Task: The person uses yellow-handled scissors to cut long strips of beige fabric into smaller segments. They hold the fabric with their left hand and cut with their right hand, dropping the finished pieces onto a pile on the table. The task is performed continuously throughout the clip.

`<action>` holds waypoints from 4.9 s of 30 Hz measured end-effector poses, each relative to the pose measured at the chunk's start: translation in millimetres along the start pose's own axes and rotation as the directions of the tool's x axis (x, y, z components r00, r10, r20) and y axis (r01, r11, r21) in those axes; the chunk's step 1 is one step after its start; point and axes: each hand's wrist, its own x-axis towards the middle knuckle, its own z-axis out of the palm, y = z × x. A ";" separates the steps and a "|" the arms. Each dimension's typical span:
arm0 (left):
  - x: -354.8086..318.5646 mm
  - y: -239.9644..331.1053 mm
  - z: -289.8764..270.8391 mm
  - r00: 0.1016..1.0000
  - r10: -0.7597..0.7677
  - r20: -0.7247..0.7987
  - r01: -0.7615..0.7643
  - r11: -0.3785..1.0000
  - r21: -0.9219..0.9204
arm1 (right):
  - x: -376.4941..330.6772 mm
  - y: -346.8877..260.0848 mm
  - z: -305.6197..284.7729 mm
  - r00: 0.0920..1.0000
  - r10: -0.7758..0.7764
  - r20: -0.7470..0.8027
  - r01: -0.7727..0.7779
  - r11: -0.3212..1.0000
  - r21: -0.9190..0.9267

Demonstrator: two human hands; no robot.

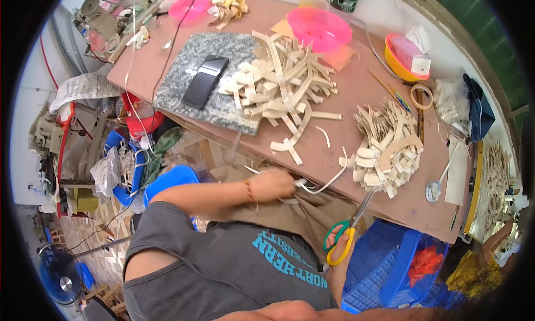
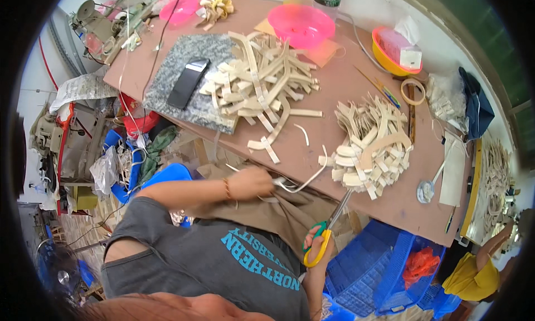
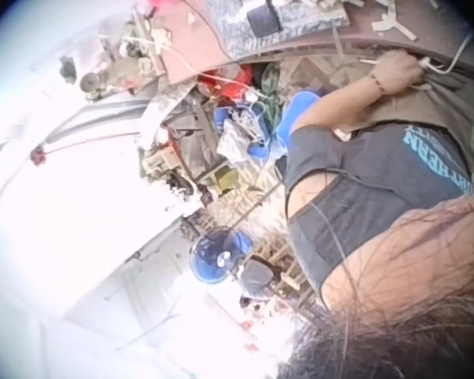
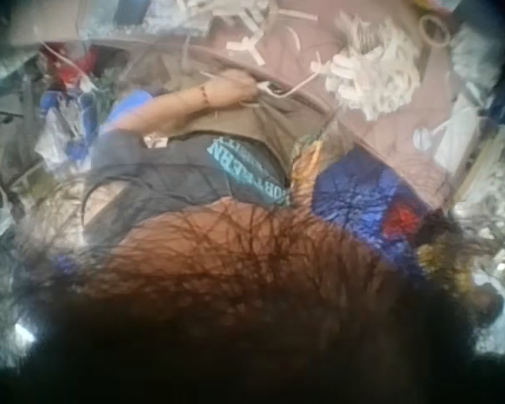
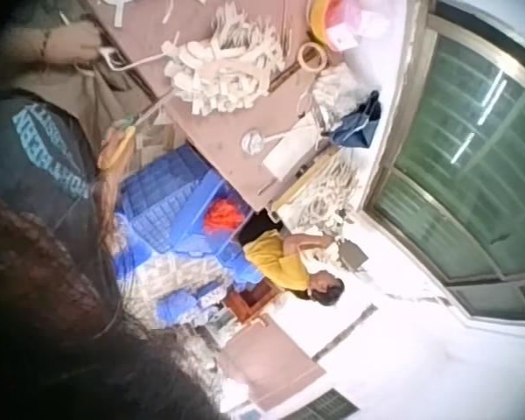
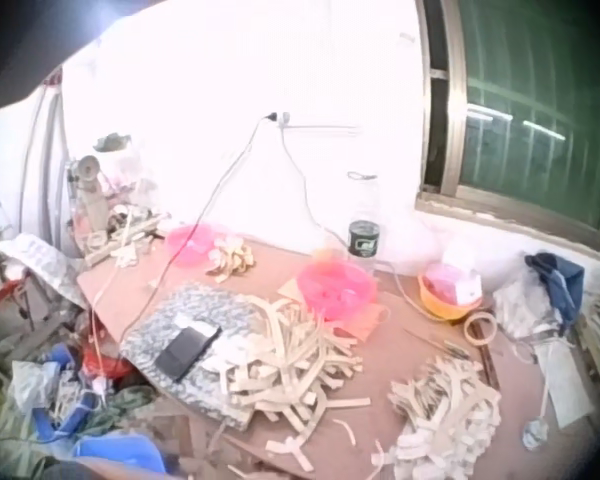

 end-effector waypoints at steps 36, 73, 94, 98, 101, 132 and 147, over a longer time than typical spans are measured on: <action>31.9 7.4 -79.9 0.754 -0.439 -0.488 0.472 0.880 -0.062 | 19.1 -2.1 20.6 0.988 -0.148 0.047 0.154 0.898 -0.413; 259.4 17.0 -94.5 0.958 -0.283 0.040 0.282 0.912 -0.297 | -12.1 -4.3 -9.9 0.984 -0.118 -0.132 0.077 0.957 -0.278; 142.9 -0.9 -39.2 0.726 -0.651 0.221 -0.080 -0.400 -0.913 | 12.1 -20.0 34.0 0.996 0.031 0.087 -0.029 0.999 -0.032; 186.3 -40.6 -56.2 0.722 -0.577 0.382 0.067 -0.491 -0.869 | 36.8 -65.5 34.5 0.991 -0.113 0.076 0.111 0.993 0.034; 203.2 -35.8 -68.3 0.745 -0.597 0.297 0.185 -0.243 -0.952 | 82.8 -114.5 49.4 0.931 -0.364 -0.002 0.341 0.874 -0.346; 25.2 65.3 -77.5 0.586 -0.703 -0.403 -0.239 0.325 -0.915 | 79.3 -77.1 48.7 0.851 -0.524 0.032 0.437 0.673 -0.596; 72.5 102.7 -27.5 0.813 -0.559 -0.163 -0.023 0.248 -0.968 | -42.6 -33.9 -23.8 0.838 -0.446 -0.315 0.156 0.748 -0.645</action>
